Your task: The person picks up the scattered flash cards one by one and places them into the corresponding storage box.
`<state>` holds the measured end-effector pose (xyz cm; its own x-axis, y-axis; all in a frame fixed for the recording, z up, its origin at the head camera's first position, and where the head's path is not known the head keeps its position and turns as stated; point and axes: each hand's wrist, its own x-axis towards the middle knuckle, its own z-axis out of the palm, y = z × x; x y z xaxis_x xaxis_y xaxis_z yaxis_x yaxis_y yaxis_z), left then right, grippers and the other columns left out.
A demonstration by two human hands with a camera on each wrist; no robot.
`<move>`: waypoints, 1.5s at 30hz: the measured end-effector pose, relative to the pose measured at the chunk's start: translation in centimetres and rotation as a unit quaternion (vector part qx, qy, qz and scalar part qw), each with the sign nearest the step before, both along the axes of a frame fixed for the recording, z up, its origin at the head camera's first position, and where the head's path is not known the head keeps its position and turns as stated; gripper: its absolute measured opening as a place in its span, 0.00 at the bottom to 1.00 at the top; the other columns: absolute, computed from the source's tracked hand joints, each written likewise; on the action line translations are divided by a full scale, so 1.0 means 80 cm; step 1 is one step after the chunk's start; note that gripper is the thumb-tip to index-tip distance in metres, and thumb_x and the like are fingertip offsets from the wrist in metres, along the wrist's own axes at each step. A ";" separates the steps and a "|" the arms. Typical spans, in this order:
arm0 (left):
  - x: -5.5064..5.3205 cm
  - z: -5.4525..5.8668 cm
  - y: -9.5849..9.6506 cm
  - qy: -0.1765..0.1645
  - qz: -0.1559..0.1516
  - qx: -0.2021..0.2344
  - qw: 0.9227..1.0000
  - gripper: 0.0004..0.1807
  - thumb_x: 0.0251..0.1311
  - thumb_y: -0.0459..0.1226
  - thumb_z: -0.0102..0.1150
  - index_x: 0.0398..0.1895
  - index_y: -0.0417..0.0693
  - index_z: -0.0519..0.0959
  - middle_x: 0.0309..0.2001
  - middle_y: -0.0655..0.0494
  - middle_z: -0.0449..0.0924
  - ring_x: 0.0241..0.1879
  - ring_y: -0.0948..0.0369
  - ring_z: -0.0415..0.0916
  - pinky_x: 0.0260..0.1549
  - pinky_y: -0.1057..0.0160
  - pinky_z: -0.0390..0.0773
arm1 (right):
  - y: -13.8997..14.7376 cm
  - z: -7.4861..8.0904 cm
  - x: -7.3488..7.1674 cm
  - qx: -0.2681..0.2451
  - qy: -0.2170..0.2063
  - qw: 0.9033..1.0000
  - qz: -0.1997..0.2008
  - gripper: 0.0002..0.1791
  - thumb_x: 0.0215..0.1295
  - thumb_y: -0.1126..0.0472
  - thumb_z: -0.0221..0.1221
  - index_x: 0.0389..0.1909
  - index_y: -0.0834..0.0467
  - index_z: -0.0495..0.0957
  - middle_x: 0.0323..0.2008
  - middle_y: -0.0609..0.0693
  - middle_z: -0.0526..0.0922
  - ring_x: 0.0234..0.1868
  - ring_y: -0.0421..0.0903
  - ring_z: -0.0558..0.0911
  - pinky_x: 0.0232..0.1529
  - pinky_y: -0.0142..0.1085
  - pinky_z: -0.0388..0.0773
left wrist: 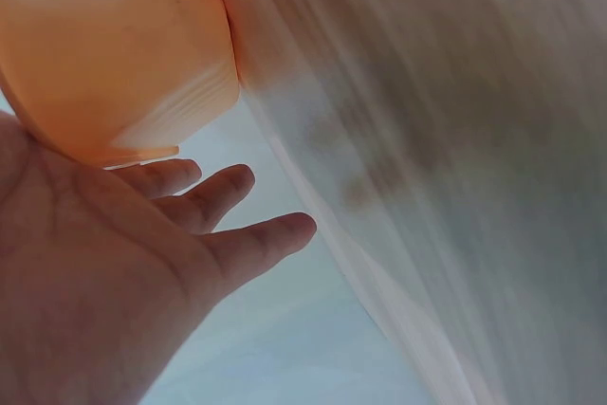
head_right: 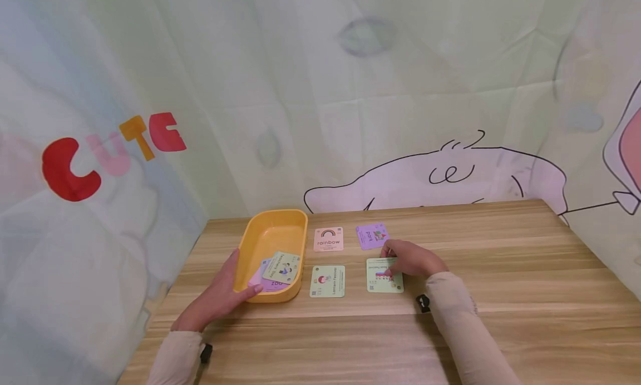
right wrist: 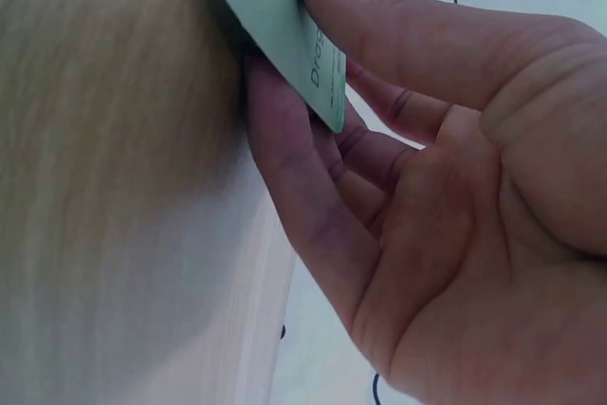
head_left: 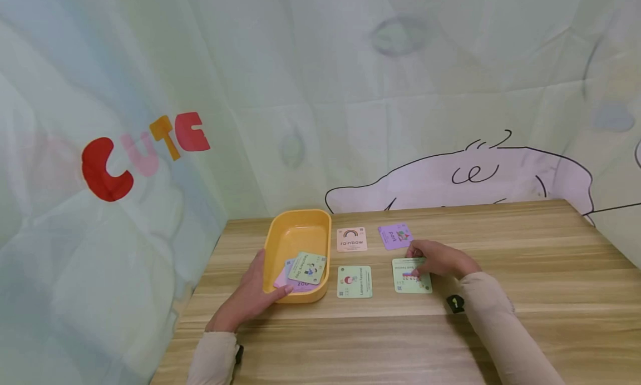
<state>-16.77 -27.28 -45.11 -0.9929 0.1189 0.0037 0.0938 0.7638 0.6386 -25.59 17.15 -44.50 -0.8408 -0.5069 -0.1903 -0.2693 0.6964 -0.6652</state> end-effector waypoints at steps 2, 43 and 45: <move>0.000 0.001 0.000 -0.007 0.001 -0.001 1.000 0.63 0.57 0.60 0.68 0.82 0.46 0.38 0.78 0.44 0.49 0.72 0.47 0.55 0.71 0.39 0.56 | 0.002 0.000 -0.001 -0.002 0.005 1.000 0.009 0.15 0.58 0.65 0.71 0.42 0.57 0.76 0.42 0.52 0.78 0.46 0.50 0.74 0.55 0.50 0.71; 0.001 0.001 0.000 -0.001 0.000 0.009 1.000 0.61 0.57 0.57 0.69 0.81 0.46 0.40 0.77 0.44 0.51 0.72 0.46 0.55 0.71 0.39 0.56 | 0.020 -0.010 -0.013 -0.135 -0.084 0.987 -0.015 0.16 0.70 0.63 0.61 0.54 0.63 0.73 0.48 0.59 0.79 0.41 0.49 0.82 0.38 0.42 0.83; 0.001 0.001 0.000 -0.006 0.003 0.008 1.000 0.62 0.58 0.57 0.69 0.82 0.46 0.39 0.79 0.43 0.49 0.73 0.45 0.54 0.71 0.38 0.55 | 0.020 -0.010 -0.014 -0.139 -0.077 0.987 -0.016 0.16 0.70 0.62 0.62 0.55 0.63 0.74 0.48 0.60 0.79 0.42 0.49 0.82 0.38 0.42 0.83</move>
<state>-16.68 -27.32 -45.05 -0.9936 0.1131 -0.0056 0.0822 0.7543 0.6513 -26.74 18.78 -45.31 -0.8297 -0.5304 -0.1742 -0.1304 0.4875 -0.8633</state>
